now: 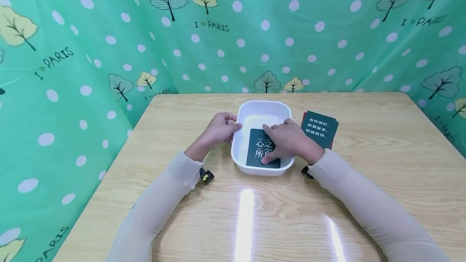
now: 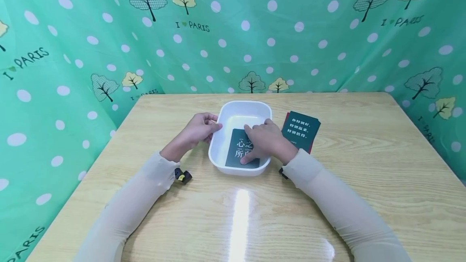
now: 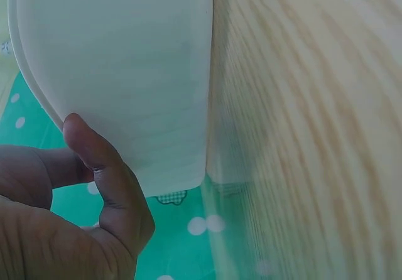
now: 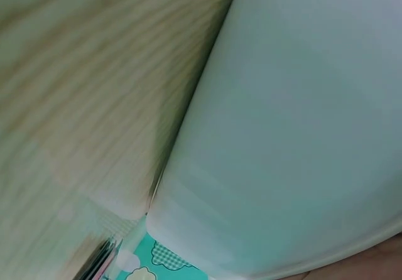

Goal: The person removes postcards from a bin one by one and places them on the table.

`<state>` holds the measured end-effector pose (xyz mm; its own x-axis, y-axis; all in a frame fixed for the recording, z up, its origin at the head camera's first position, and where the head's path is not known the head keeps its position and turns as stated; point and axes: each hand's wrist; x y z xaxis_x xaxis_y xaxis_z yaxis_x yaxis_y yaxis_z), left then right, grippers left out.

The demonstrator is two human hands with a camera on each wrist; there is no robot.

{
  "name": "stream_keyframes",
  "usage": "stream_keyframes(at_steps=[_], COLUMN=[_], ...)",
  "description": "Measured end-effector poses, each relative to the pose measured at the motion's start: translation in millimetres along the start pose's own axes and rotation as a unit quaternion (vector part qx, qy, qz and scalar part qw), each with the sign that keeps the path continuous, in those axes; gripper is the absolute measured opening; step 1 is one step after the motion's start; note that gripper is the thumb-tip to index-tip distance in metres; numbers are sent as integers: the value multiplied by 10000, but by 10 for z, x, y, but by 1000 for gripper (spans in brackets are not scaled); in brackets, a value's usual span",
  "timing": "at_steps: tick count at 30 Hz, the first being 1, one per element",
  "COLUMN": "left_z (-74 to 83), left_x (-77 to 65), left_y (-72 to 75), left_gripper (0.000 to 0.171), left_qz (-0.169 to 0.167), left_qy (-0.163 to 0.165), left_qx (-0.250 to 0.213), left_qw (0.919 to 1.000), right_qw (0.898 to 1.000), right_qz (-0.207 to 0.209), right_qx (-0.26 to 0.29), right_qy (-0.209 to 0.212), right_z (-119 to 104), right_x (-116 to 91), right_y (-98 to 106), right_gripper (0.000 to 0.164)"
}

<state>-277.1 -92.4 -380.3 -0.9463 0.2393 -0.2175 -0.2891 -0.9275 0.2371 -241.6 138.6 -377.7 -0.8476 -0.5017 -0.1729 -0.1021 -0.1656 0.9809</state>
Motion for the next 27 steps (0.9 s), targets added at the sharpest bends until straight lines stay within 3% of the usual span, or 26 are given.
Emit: stream_keyframes(at_steps=[11,27], left_z=[-20,-26], left_x=[-41,-37], left_y=[-9,-16], left_gripper=[29,29], left_qz=[31,135], left_qy=[1,-79], left_qx=[53,118], left_qw=[10000,9998], right_qw=[9999,9996], right_qz=[47,201], right_qx=[141,171], right_qy=[-68,-67], right_z=[-33,-15], right_x=[-11,2], right_y=[-13,-26], right_gripper=[109,107])
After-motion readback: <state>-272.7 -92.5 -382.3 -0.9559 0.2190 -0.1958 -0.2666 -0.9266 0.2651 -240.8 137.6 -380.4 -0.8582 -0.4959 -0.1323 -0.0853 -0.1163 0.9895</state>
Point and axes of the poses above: each hand's wrist, its own x-axis towards the middle knuckle, its own y-axis out of the back of the hand, z = x × y, and after that the axes turned 5 degrees about -x, right-handed
